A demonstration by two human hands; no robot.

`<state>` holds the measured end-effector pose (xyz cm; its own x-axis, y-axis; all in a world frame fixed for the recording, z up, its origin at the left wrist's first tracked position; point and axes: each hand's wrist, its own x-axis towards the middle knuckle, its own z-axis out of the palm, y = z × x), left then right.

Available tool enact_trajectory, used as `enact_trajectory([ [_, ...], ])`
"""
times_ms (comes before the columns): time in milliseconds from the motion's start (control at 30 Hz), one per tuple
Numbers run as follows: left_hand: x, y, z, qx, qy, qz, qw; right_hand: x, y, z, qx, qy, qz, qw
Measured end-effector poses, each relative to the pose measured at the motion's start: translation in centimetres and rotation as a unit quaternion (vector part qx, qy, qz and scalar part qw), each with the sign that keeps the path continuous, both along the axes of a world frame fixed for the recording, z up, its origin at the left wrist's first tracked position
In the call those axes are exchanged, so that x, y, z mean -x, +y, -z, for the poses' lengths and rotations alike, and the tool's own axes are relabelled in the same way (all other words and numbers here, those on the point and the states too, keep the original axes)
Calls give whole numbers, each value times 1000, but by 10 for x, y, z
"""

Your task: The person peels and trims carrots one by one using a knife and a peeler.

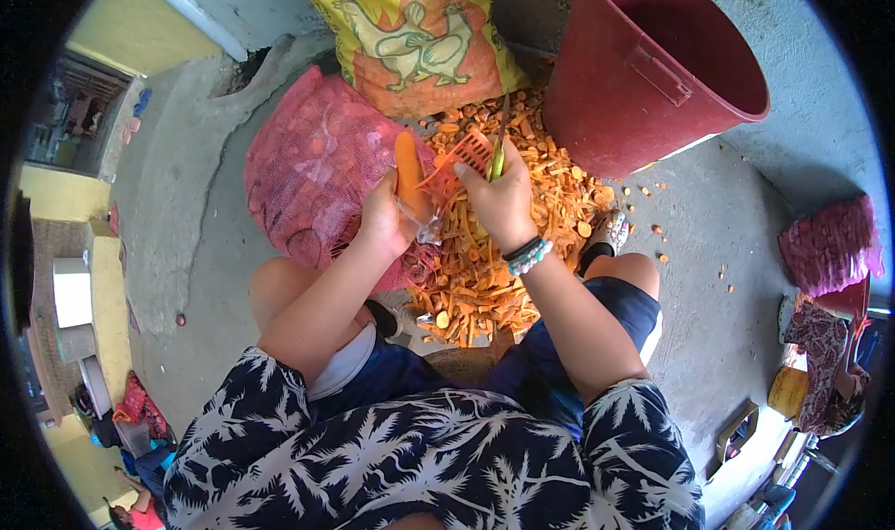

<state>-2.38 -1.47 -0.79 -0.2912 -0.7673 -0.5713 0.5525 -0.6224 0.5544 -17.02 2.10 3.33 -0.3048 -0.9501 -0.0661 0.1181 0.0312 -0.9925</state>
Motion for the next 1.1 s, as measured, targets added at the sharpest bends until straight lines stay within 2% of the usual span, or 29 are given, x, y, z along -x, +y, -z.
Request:
enact_trajectory([
  [67,-1,4,-2,-4,-20,40,999,10,-12,-5,2,27,-1,1000],
  [133,-6,7,-2,-6,-43,83,996,28,-33,-4,-11,-8,36,999],
  [200,-15,12,4,-13,47,203,978,64,-57,19,-1,64,107,992],
  [233,-16,15,-8,14,66,226,972,81,-67,42,55,127,140,980],
  [267,-14,15,-13,13,63,229,971,83,-66,41,40,27,162,986],
  [300,-12,13,-17,27,47,195,979,78,-62,35,37,18,161,986],
  [367,-10,5,-14,29,24,129,991,54,-44,14,22,18,128,991],
  [433,-14,-7,17,19,23,93,995,19,-15,-12,-30,41,66,997],
  [467,-15,-11,27,9,18,60,998,7,-5,-8,21,28,63,997],
  [600,-2,0,12,10,-17,12,1000,1,7,9,26,31,26,999],
  [667,-2,5,13,27,-42,30,998,3,5,9,42,31,20,998],
  [733,-6,10,10,42,-69,45,996,8,-8,8,-3,96,-15,995],
  [767,-11,10,7,53,-74,120,989,10,-16,5,-18,30,-9,999],
  [800,-15,11,3,64,-79,194,976,20,-30,10,-17,29,-9,999],
  [833,-17,15,2,34,-84,205,975,38,-47,22,20,64,44,997],
  [867,-19,19,-2,34,-85,206,974,56,-59,33,55,99,98,989],
  [933,-22,24,-13,18,-16,221,975,77,-68,47,73,31,163,983],
  [967,-23,20,-17,19,-18,222,975,81,-64,50,44,-9,152,987],
  [1033,-21,7,-21,14,-40,145,989,54,-42,20,22,7,126,992],
  [1100,-21,-6,4,11,-39,113,993,20,-17,7,11,35,81,996],
])
